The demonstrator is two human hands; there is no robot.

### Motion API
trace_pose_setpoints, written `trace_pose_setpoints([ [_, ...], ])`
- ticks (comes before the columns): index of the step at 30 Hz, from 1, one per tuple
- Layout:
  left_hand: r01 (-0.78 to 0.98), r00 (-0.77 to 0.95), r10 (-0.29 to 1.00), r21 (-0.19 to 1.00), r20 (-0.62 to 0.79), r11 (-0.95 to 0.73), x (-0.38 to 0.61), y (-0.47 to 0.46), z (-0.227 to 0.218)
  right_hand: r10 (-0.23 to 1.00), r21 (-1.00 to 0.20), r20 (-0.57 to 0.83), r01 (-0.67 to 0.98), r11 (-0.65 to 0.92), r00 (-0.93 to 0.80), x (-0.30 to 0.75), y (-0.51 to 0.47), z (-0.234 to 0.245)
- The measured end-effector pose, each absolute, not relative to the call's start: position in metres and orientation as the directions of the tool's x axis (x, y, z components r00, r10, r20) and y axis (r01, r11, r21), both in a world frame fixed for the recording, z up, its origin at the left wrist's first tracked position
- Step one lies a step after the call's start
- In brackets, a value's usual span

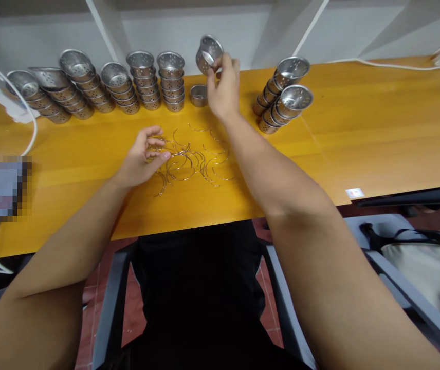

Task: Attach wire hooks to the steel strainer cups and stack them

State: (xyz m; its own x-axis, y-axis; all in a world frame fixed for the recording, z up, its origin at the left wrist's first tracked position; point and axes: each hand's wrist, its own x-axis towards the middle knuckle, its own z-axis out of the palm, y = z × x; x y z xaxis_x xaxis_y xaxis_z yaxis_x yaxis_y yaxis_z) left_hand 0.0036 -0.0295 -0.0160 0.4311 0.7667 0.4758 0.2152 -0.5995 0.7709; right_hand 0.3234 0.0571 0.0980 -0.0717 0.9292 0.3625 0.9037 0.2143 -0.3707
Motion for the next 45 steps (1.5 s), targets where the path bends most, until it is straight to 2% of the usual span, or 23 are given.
trace_pose_setpoints([
  [2, 0.220, 0.425, 0.773, 0.774, 0.472, -0.594, 0.004, -0.029, -0.017, 0.886, -0.480, 0.462, 0.851, 0.212, 0.040, 0.317, 0.036, 0.108],
  [3, 0.214, 0.424, 0.772, 0.776, 0.474, -0.594, 0.004, -0.028, -0.018, 0.861, -0.552, 0.506, 0.787, 0.276, 0.053, 0.314, 0.024, 0.113],
  [6, 0.182, 0.418, 0.760, 0.774, 0.498, -0.607, 0.002, -0.023, -0.021, 0.823, -0.603, 0.544, 0.608, 0.517, -0.161, 0.308, -0.009, 0.119],
  [9, 0.155, 0.413, 0.739, 0.759, 0.532, -0.632, 0.001, -0.018, -0.024, 0.774, -0.636, 0.449, 0.449, 0.628, -0.446, 0.305, -0.032, 0.110],
  [12, 0.137, 0.415, 0.718, 0.742, 0.559, -0.656, -0.001, -0.014, -0.025, 0.779, -0.694, 0.315, 0.428, 0.579, -0.543, 0.297, -0.047, 0.098],
  [17, 0.171, 0.379, 0.721, 0.722, 0.579, -0.670, -0.003, -0.011, -0.023, 0.879, -0.742, 0.187, 0.523, 0.419, -0.439, 0.282, -0.060, 0.091],
  [19, 0.196, 0.347, 0.745, 0.732, 0.570, -0.652, -0.003, -0.008, -0.022, 0.907, -0.714, 0.159, 0.588, 0.379, -0.391, 0.283, -0.062, 0.090],
  [22, 0.232, 0.310, 0.774, 0.745, 0.552, -0.625, -0.004, -0.006, -0.021, 0.925, -0.582, 0.087, 0.735, 0.347, -0.369, 0.288, -0.062, 0.086],
  [25, 0.255, 0.316, 0.773, 0.736, 0.550, -0.627, -0.005, -0.006, -0.022, 0.968, -0.471, 0.051, 0.849, 0.240, -0.246, 0.287, -0.066, 0.082],
  [27, 0.258, 0.328, 0.766, 0.727, 0.554, -0.636, -0.006, -0.005, -0.022, 0.983, -0.460, 0.055, 0.869, 0.183, -0.177, 0.283, -0.070, 0.080],
  [33, 0.246, 0.345, 0.760, 0.728, 0.551, -0.640, -0.009, -0.006, -0.022, 0.987, -0.427, -0.016, 0.894, 0.138, -0.161, 0.270, -0.075, 0.075],
  [45, 0.234, 0.358, 0.747, 0.721, 0.560, -0.652, -0.003, -0.013, -0.017, 0.981, -0.401, -0.039, 0.903, 0.158, -0.189, 0.262, -0.076, 0.073],
])
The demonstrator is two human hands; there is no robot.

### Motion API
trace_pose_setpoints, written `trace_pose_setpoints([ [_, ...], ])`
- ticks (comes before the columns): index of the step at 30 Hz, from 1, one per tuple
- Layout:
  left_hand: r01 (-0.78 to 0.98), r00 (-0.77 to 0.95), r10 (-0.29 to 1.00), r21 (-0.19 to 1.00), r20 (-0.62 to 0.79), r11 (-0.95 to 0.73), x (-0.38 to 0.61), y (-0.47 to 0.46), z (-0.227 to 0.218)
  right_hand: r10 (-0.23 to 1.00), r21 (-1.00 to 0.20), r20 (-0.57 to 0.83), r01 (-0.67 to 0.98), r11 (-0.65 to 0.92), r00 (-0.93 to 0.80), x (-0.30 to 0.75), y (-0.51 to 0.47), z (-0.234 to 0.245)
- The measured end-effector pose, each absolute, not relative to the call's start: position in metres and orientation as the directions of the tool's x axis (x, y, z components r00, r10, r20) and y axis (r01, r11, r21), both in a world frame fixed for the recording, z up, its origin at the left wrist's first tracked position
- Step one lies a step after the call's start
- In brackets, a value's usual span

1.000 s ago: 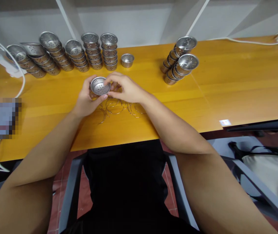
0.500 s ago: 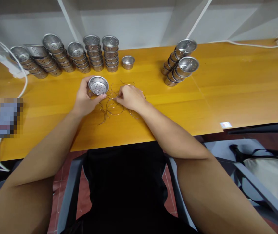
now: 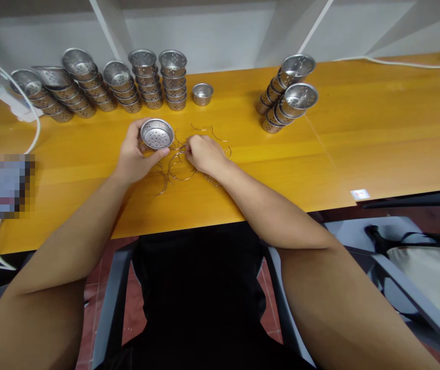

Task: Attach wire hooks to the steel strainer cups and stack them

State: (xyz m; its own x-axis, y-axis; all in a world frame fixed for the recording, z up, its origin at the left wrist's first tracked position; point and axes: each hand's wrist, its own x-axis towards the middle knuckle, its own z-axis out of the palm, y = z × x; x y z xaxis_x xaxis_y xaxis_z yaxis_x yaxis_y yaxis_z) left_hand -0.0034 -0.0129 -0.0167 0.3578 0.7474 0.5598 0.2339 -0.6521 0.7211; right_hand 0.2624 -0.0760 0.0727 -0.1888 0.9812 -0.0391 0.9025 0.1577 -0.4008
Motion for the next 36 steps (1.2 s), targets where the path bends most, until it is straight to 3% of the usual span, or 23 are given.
trace_pose_setpoints([
  [6, 0.192, 0.352, 0.721, 0.708, 0.597, -0.680, -0.003, -0.008, -0.022, 0.976, -0.427, -0.011, 0.884, 0.191, -0.216, 0.268, -0.072, 0.066],
  [11, 0.151, 0.341, 0.699, 0.697, 0.629, -0.701, -0.002, -0.005, -0.022, 0.957, -0.719, 0.152, 0.636, 0.279, -0.247, 0.284, -0.054, 0.050],
  [16, 0.096, 0.351, 0.573, 0.581, 0.740, -0.808, -0.002, -0.002, -0.013, 0.967, -0.934, 0.168, 0.283, 0.219, -0.192, 0.294, -0.033, 0.029],
  [19, 0.036, 0.358, 0.530, 0.556, 0.769, -0.830, -0.001, 0.003, -0.014, 0.961, -0.950, 0.245, 0.168, 0.265, -0.132, 0.298, -0.023, 0.022],
  [26, 0.059, 0.272, 0.618, 0.628, 0.737, -0.776, 0.000, 0.007, -0.021, 0.908, -0.906, 0.390, 0.113, 0.408, -0.151, 0.301, -0.018, 0.020],
  [36, 0.144, 0.256, 0.600, 0.584, 0.757, -0.799, -0.002, 0.000, -0.012, 0.874, -0.878, 0.443, 0.100, 0.468, -0.200, 0.300, -0.025, 0.025],
])
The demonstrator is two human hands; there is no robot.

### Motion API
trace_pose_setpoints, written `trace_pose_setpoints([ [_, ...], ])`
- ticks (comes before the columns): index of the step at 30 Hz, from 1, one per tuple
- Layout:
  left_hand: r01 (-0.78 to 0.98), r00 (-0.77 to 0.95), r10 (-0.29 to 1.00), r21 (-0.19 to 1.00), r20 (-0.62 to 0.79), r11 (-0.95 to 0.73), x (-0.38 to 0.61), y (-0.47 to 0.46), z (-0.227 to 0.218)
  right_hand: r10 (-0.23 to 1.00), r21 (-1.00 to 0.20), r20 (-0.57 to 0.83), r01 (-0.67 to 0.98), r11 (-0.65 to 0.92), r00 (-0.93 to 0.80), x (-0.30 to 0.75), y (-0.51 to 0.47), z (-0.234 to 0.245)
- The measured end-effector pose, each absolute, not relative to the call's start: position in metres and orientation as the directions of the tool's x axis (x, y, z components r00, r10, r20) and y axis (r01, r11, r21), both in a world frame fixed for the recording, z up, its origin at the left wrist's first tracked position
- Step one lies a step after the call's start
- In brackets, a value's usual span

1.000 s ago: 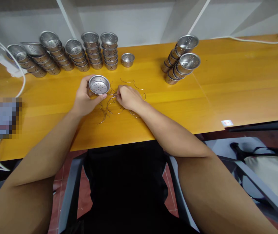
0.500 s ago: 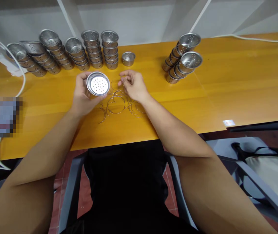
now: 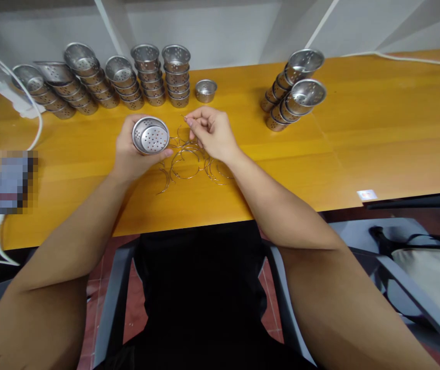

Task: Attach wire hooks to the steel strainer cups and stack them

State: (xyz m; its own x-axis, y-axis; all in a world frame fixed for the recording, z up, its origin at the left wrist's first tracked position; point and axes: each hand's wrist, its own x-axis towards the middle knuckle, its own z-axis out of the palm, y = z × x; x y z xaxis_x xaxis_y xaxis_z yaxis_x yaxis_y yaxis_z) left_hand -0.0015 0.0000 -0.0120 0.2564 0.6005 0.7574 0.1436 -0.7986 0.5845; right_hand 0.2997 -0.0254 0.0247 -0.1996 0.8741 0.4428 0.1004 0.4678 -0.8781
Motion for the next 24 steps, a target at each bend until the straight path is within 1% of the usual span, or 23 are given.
trace_pose_setpoints([
  [2, 0.125, 0.253, 0.618, 0.608, 0.745, -0.784, 0.001, -0.001, -0.013, 0.873, -0.875, 0.449, 0.106, 0.473, -0.191, 0.299, -0.025, 0.024],
  [6, 0.085, 0.231, 0.616, 0.615, 0.753, -0.784, 0.003, -0.005, -0.013, 0.869, -0.870, 0.457, 0.109, 0.482, -0.191, 0.296, -0.027, 0.026],
  [11, 0.100, 0.289, 0.726, 0.735, 0.624, -0.671, 0.001, -0.010, -0.011, 0.858, -0.856, 0.468, 0.134, 0.500, -0.210, 0.290, -0.038, 0.034],
  [14, 0.046, 0.343, 0.698, 0.731, 0.629, -0.681, 0.001, -0.010, -0.010, 0.849, -0.851, 0.479, 0.121, 0.512, -0.223, 0.285, -0.046, 0.041],
  [17, -0.004, 0.388, 0.680, 0.739, 0.622, -0.673, 0.003, -0.014, -0.007, 0.857, -0.855, 0.459, 0.143, 0.498, -0.235, 0.280, -0.054, 0.048],
  [21, 0.056, 0.408, 0.747, 0.803, 0.524, -0.594, 0.007, -0.026, 0.002, 0.864, -0.863, 0.414, 0.179, 0.473, -0.287, 0.278, -0.061, 0.053],
  [24, 0.071, 0.408, 0.755, 0.807, 0.513, -0.586, 0.008, -0.031, 0.006, 0.854, -0.850, 0.417, 0.198, 0.488, -0.311, 0.278, -0.062, 0.052],
])
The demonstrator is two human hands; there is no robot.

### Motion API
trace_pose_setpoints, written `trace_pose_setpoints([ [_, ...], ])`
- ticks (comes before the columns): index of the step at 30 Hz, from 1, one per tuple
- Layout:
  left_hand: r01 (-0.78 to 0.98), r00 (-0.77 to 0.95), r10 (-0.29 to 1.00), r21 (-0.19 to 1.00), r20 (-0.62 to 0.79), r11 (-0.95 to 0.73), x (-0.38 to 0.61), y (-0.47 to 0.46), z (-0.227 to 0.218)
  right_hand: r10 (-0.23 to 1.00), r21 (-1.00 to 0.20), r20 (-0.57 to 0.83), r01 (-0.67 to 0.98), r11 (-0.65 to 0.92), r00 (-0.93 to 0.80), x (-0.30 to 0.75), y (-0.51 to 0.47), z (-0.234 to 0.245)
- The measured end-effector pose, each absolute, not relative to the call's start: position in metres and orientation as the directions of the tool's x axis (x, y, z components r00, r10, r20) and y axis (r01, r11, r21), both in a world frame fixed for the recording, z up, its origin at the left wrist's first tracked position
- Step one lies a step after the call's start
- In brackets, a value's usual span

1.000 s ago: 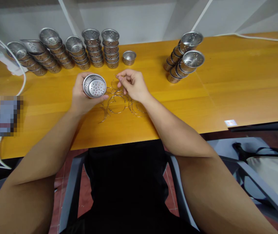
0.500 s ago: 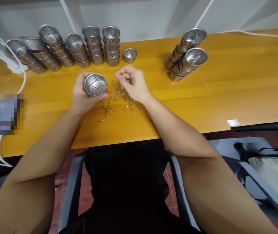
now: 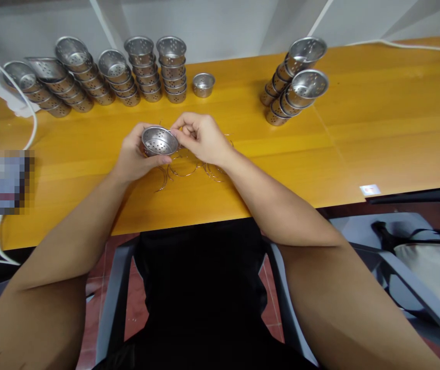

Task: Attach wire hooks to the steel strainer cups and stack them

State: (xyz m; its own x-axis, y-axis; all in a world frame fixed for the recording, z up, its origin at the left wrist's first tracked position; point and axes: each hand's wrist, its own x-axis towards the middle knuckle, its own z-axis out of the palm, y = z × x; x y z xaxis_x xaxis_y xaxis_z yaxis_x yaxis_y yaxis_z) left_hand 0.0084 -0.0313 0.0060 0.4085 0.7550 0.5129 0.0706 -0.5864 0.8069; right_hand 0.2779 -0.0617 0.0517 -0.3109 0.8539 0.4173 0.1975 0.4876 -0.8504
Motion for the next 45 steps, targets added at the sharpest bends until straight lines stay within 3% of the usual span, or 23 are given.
trace_pose_setpoints([
  [32, 0.139, 0.444, 0.722, 0.755, 0.530, -0.640, 0.019, -0.044, 0.007, 0.916, -0.910, 0.355, 0.155, 0.385, -0.188, 0.250, -0.067, 0.041],
  [40, 0.089, 0.399, 0.792, 0.840, 0.463, -0.535, 0.016, -0.042, 0.012, 0.817, -0.922, 0.354, -0.025, 0.385, -0.455, 0.268, -0.066, 0.059],
  [45, 0.057, 0.415, 0.795, 0.859, 0.443, -0.509, 0.016, -0.038, 0.007, 0.803, -0.937, 0.334, -0.077, 0.342, -0.493, 0.265, -0.065, 0.060],
])
